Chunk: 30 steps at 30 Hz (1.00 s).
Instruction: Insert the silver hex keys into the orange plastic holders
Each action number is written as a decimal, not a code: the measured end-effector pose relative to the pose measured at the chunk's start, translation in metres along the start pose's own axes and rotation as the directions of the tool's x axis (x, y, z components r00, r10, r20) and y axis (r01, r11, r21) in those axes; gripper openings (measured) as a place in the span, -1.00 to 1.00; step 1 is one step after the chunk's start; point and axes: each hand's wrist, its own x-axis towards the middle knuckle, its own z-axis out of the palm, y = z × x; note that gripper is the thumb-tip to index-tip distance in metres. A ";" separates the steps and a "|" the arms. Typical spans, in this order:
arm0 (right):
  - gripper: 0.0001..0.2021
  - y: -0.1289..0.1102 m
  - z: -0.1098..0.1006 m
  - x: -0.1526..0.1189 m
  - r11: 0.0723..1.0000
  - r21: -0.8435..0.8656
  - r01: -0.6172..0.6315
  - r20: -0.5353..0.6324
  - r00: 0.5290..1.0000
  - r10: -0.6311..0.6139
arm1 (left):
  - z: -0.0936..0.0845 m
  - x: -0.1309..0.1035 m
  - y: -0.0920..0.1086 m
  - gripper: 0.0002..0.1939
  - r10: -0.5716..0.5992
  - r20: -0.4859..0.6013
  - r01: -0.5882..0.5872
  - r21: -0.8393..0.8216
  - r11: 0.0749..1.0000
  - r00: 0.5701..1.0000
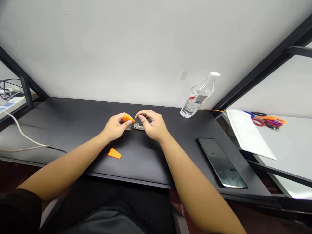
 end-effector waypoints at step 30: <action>-0.80 -0.004 -0.006 0.003 0.984 -0.135 -0.116 -0.028 0.993 0.113 | -0.001 0.002 -0.004 -0.78 -0.088 -0.011 0.088 -0.018 0.996 0.996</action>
